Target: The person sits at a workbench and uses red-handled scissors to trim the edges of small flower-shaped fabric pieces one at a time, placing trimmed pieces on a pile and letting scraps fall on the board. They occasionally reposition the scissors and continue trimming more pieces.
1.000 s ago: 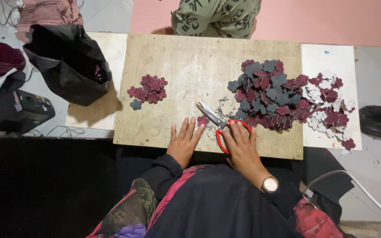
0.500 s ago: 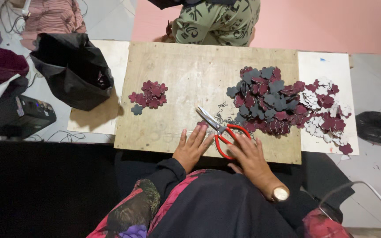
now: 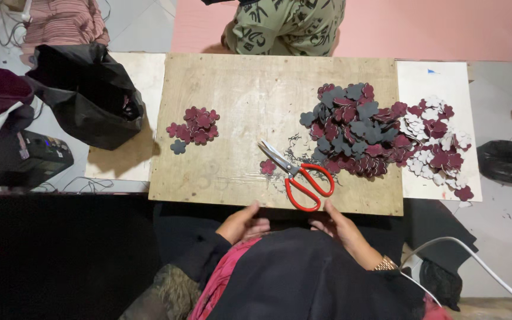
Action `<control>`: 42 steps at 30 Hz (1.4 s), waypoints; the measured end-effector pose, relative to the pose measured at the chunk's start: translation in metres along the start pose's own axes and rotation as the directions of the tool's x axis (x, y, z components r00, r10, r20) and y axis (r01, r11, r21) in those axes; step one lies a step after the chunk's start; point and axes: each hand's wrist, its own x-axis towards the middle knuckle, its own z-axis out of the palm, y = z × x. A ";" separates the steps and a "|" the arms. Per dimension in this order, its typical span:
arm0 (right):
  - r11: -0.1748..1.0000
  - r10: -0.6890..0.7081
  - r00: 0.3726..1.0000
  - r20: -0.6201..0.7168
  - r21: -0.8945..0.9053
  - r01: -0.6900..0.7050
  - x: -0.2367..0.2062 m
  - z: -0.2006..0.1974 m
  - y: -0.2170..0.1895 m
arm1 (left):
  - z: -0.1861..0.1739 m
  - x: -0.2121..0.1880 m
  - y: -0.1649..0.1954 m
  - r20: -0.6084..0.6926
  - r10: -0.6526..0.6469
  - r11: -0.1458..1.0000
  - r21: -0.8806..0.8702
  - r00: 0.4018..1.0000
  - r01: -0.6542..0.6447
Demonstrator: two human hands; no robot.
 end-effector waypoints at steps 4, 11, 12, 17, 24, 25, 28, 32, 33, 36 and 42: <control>0.930 -0.042 0.998 0.043 0.368 0.023 -0.009 0.011 -0.007 | -0.004 0.004 0.015 -0.080 0.248 0.819 -0.515 0.965 -0.253; 0.859 -0.110 0.993 0.052 0.507 0.069 -0.012 0.004 -0.007 | -0.007 0.004 0.013 -0.100 0.258 0.760 -0.593 0.961 -0.265; 0.848 -0.093 0.994 0.051 0.528 0.052 -0.010 0.000 -0.006 | -0.008 0.004 0.012 -0.105 0.259 0.765 -0.585 0.960 -0.270; 0.868 -0.015 0.976 0.217 0.487 -0.095 0.001 -0.012 -0.006 | -0.008 0.004 0.018 -0.153 0.197 0.786 -0.565 0.968 -0.249; 0.860 0.074 0.962 0.264 0.471 -0.196 0.013 -0.006 -0.020 | -0.026 0.014 0.028 -0.084 0.183 0.806 -0.557 0.979 -0.199; 0.860 0.066 0.971 0.230 0.480 -0.172 0.012 -0.004 -0.021 | -0.031 0.014 0.027 -0.054 0.199 0.811 -0.551 0.979 -0.195; 0.919 0.094 0.992 0.090 0.375 -0.121 0.007 0.002 -0.026 | -0.046 0.012 0.026 0.012 0.036 0.918 -0.396 0.999 -0.028; 0.855 0.030 0.995 -0.095 -0.513 -0.075 -0.016 0.020 -0.031 | -0.040 -0.014 0.039 0.283 0.069 0.893 0.410 0.957 -0.185; 0.667 -0.022 0.994 -0.110 -0.742 -0.068 -0.022 0.028 -0.034 | -0.032 -0.023 0.046 0.308 0.191 0.768 0.544 0.932 -0.338; 0.282 -0.344 0.939 0.011 -0.952 0.115 -0.044 0.054 -0.045 | 0.005 -0.039 0.080 0.339 0.472 0.324 0.792 0.814 -0.518; -0.254 -0.690 0.553 0.466 -0.872 0.418 -0.030 0.113 -0.091 | 0.078 -0.016 0.136 0.104 0.852 0.146 0.894 0.513 -0.423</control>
